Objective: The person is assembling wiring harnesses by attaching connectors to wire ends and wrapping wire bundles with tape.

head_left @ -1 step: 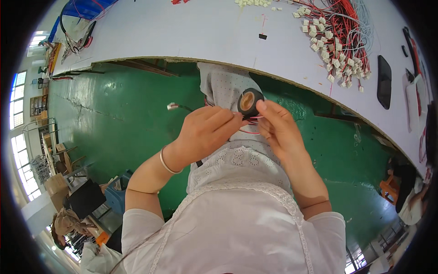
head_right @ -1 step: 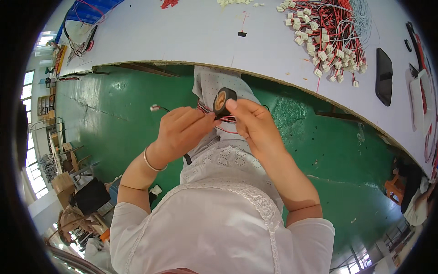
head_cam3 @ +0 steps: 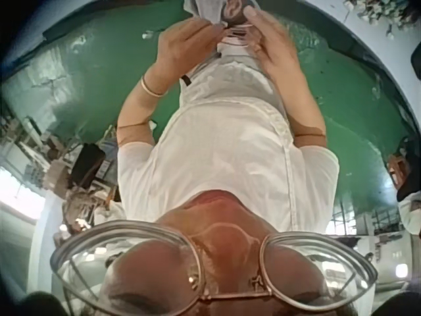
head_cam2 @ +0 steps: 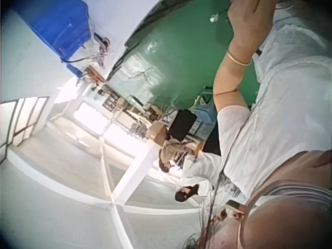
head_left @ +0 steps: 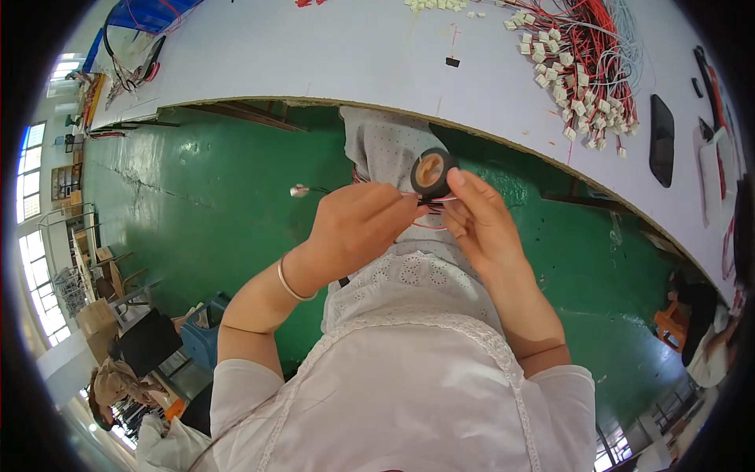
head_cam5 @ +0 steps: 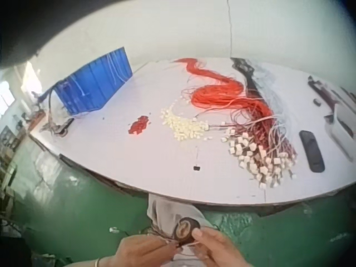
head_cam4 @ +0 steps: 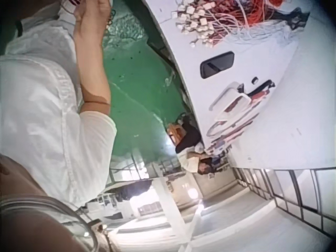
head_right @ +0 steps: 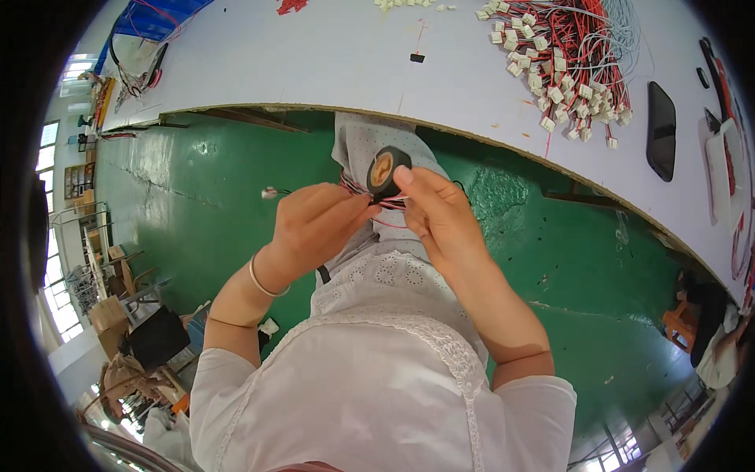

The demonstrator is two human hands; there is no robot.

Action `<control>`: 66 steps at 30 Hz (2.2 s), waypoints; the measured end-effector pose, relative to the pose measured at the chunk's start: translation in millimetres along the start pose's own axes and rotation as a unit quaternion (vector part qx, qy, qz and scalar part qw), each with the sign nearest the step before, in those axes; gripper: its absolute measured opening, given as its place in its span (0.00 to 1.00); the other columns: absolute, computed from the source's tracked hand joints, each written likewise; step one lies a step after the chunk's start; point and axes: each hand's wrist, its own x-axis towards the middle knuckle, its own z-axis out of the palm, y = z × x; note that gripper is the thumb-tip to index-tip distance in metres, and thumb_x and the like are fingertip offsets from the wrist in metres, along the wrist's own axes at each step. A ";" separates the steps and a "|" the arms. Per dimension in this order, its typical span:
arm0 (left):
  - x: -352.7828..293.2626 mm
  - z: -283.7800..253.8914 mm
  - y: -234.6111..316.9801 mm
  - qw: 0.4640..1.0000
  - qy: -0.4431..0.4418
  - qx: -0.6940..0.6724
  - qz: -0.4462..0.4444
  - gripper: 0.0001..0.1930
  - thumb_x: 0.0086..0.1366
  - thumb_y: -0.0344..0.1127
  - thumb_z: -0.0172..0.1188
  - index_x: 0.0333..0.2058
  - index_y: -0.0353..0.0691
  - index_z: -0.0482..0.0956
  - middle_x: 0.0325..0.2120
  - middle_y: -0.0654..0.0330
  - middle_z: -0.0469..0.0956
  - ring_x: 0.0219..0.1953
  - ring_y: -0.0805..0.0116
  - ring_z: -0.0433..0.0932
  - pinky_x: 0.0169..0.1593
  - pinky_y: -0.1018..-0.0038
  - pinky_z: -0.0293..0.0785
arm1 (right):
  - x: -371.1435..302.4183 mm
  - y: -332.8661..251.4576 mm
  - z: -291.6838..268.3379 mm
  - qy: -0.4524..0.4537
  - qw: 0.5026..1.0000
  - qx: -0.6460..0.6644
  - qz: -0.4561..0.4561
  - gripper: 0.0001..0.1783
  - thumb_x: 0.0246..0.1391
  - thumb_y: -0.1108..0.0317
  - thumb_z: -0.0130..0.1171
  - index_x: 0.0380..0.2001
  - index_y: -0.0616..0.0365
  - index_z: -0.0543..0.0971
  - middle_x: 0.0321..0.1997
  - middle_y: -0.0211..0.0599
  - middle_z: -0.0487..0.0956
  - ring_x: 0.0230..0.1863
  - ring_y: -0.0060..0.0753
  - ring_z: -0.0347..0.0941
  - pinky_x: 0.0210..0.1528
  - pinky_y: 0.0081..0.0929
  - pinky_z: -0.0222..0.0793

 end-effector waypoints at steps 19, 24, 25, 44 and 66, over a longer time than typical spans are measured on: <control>0.5 2.5 8.8 0.846 -0.181 -0.348 -0.361 0.07 0.65 0.33 0.65 0.32 0.36 0.82 0.22 0.67 0.78 0.20 0.84 0.65 0.22 0.82 0.60 | -18.7 -30.3 -14.0 -0.053 0.916 -0.366 -0.156 0.15 0.54 0.66 0.66 0.17 0.55 0.74 0.30 0.23 0.70 0.31 0.13 0.62 0.33 0.18 0.57; -2.4 13.7 10.5 0.998 -0.016 0.053 -0.018 0.08 0.54 0.32 0.72 0.31 0.40 0.82 0.18 0.64 0.74 0.16 0.75 0.66 0.18 0.76 0.61 | -10.7 -28.8 -10.4 0.020 0.865 -0.497 -0.072 0.09 0.58 0.66 0.63 0.28 0.60 0.81 0.23 0.18 0.71 0.24 0.10 0.58 0.27 0.15 0.54; -0.7 14.4 12.1 0.998 -0.018 0.051 -0.015 0.08 0.54 0.32 0.72 0.31 0.40 0.82 0.18 0.64 0.74 0.16 0.75 0.66 0.18 0.76 0.61 | -3.0 -22.7 -14.0 0.009 0.894 -0.442 -0.075 0.10 0.58 0.64 0.64 0.32 0.61 0.82 0.23 0.18 0.72 0.23 0.10 0.58 0.26 0.16 0.53; 2.0 19.9 8.6 0.800 -0.207 -0.430 -0.362 0.09 0.74 0.36 0.50 0.38 0.36 0.75 0.17 0.72 0.63 0.21 0.82 0.58 0.27 0.80 0.58 | -6.8 -41.5 -42.5 -0.185 0.793 -0.498 -0.298 0.05 0.40 0.79 0.54 0.23 0.61 0.77 0.40 0.39 0.77 0.45 0.32 0.73 0.49 0.29 0.67; -34.3 64.9 26.4 0.693 -0.032 -0.491 -0.527 0.05 0.67 0.32 0.62 0.38 0.38 0.79 0.22 0.72 0.72 0.19 0.87 0.60 0.21 0.85 0.54 | -23.6 50.4 -40.0 0.147 0.698 -0.613 -0.339 0.13 0.46 0.69 0.67 0.36 0.53 0.78 0.19 0.27 0.72 0.28 0.33 0.69 0.41 0.32 0.62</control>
